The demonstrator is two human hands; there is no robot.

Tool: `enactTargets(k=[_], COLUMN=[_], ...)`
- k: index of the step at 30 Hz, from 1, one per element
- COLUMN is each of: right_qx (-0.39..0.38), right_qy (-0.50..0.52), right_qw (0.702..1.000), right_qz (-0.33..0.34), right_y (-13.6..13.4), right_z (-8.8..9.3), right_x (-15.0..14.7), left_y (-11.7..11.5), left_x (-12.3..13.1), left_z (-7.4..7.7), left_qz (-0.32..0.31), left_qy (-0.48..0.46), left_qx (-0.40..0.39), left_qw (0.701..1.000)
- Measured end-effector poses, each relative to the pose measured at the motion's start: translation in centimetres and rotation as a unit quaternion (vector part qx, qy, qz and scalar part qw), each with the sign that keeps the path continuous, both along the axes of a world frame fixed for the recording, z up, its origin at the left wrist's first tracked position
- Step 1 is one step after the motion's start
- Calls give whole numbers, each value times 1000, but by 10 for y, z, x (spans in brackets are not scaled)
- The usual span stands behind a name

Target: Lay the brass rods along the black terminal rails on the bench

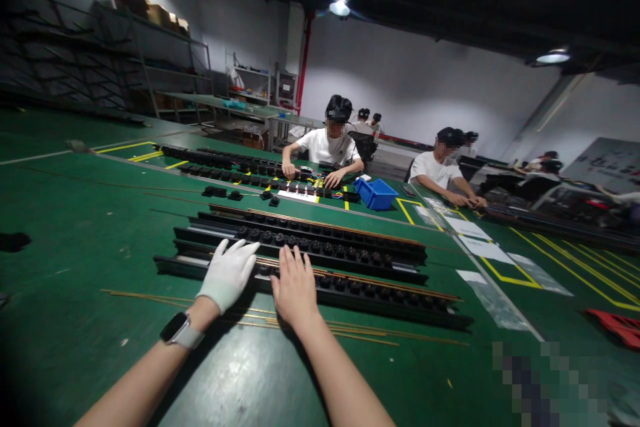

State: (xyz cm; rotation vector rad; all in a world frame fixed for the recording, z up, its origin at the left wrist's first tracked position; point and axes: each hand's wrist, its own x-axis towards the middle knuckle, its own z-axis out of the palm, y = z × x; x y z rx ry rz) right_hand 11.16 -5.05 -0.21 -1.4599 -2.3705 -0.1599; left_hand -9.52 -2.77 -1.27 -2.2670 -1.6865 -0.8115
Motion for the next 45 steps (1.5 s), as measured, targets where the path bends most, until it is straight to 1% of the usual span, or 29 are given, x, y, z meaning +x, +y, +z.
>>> enactTargets(k=[4,7,13,19,26,32,37,42,45], right_qx=[1,7,0,10,0,2,-7,4,9], right_qy=[1,6,9,11,8,13,4,3,-2], right_qw=[1000,1000,1000,1000,1000,999,1000,999,999], right_qz=[2,-9,-9,-23,-21,-34,-29,-36,-31], right_y=[-1,-1,0,-3,-3,-5,-4,-8,-10], right_z=[0,1,-6,1,0,5,1,0,-5], right_x=[3,8,16,21,27,33,36,32,30], left_y=[0,0,0,1,3,3,4,3,2], left_x=[0,0,0,-1,0,0,0,1,2], left_z=[0,-1,-2,-3,-5,-6,-6,-4,-2], left_qz=[2,0,5,-2,8,7,6,13,20], left_qy=[-2,-3,5,4,-1,-1,11,13,22], left_qx=[2,2,-1,4,7,6,0,-8,-9], left_qw=[1000,1000,1000,1000,1000,1000,1000,1000,1000])
